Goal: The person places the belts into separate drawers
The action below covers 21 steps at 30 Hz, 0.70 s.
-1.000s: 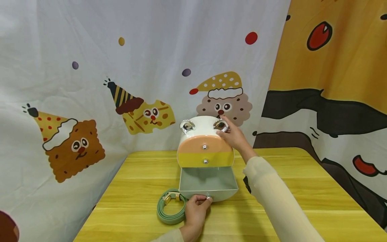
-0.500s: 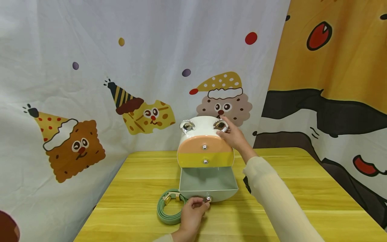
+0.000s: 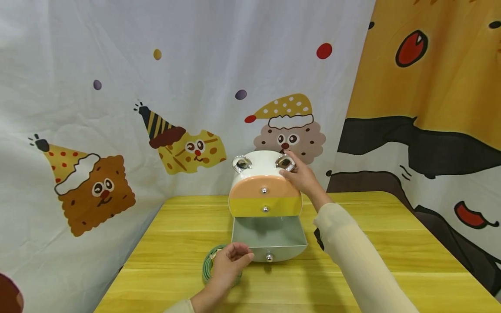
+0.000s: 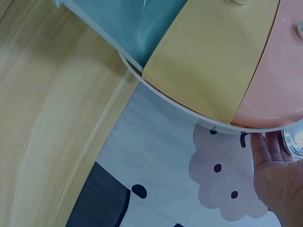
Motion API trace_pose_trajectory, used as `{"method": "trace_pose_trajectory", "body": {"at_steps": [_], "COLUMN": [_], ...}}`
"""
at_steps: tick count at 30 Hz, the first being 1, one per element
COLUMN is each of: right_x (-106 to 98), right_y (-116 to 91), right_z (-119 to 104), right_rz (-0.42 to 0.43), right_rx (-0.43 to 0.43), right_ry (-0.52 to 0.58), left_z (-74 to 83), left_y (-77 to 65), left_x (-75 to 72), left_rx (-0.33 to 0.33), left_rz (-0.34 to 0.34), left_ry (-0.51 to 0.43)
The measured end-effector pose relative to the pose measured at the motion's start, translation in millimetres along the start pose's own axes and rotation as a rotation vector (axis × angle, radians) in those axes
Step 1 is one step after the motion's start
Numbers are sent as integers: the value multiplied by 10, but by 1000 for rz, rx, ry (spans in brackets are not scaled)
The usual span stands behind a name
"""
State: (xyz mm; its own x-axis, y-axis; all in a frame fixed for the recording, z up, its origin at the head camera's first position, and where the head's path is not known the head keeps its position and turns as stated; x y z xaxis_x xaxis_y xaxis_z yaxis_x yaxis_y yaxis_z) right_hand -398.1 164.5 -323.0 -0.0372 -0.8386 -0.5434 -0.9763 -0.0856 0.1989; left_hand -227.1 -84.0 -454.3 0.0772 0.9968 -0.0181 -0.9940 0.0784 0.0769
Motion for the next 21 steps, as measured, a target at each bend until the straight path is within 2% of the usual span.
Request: {"method": "trace_pose_trajectory", "body": {"at_steps": [5, 8, 12, 21], "right_x": [5, 4, 8, 5], "right_y": [8, 12, 16, 8], "right_z": [7, 13, 18, -4], "right_rz": [6, 8, 5, 5], "right_rx": [-3, -1, 2, -1], "right_ry": [3, 3, 3, 12], "left_z": [140, 170, 167, 14], "left_y": [45, 97, 167, 245], "left_x": [-285, -461, -699, -1132], "left_rx": [63, 94, 94, 65], "left_rz": [-21, -22, -39, -207], "left_ry": [53, 129, 216, 311]}}
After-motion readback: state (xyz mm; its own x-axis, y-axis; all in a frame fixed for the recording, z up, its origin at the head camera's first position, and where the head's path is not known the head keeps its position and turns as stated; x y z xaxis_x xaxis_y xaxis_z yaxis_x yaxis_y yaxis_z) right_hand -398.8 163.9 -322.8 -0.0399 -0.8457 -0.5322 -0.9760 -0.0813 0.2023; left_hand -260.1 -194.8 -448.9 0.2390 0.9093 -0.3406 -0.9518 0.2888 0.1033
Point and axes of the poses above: each hand's wrist, its own y-axis towards the middle knuckle, its own x-axis out of the palm, z = x × y, the point moved 2 cm from there along y, towards the middle knuckle
